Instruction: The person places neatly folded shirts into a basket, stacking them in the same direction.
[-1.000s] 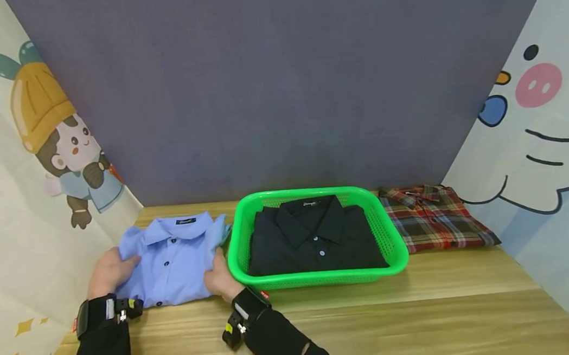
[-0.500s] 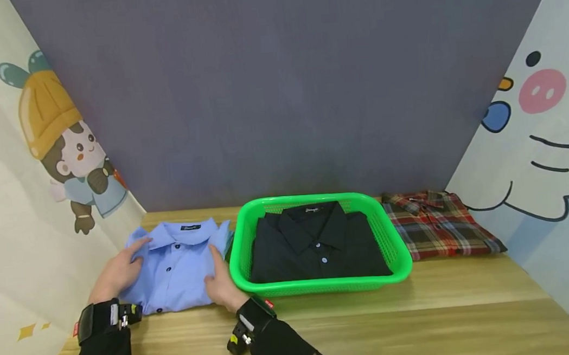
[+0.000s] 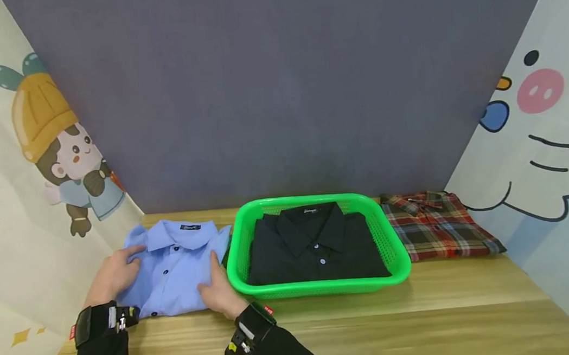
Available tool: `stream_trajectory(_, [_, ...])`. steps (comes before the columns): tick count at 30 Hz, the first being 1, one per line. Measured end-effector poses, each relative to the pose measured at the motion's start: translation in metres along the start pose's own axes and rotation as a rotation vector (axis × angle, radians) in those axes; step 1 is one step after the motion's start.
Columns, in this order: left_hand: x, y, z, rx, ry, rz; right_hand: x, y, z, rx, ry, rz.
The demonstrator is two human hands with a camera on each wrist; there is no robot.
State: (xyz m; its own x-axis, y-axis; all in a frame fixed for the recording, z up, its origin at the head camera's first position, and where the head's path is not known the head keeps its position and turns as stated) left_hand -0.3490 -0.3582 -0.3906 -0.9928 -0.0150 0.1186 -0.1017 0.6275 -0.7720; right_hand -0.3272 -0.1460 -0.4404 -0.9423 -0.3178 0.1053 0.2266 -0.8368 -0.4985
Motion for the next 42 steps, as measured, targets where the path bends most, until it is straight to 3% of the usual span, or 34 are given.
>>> stream_trajectory(9, [0.001,-0.007,-0.011,0.005,0.016,-0.057,-0.006,-0.006,0.014,-0.191,-0.064,0.012])
stream_trajectory(22, [-0.006,-0.032,-0.036,0.009,0.083,-0.205,-0.013,-0.023,0.050,-0.207,-0.204,0.015])
stream_trajectory(27, [-0.011,-0.040,-0.048,-0.001,0.132,-0.254,-0.018,-0.034,0.061,-0.200,-0.207,0.013])
stream_trajectory(32, [-0.012,-0.044,-0.061,-0.017,0.167,-0.274,-0.022,-0.057,0.071,-0.166,-0.211,-0.028])
stream_trajectory(42, [-0.010,-0.039,-0.087,-0.065,0.212,-0.264,-0.022,-0.110,0.064,-0.081,-0.094,-0.084])
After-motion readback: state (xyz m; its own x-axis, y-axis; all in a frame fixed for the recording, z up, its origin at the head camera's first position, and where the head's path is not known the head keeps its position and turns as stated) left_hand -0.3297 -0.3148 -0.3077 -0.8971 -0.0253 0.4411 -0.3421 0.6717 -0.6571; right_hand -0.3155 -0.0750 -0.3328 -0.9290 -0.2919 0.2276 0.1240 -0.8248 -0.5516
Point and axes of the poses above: each hand's wrist, its own x-axis towards the middle knuckle, its own y-axis out of the palm, z = x × y, the point moved 10 cm from there along x, towards the middle knuckle, and after that the axes turned 13 degrees about -x, right-handed, at the moved point
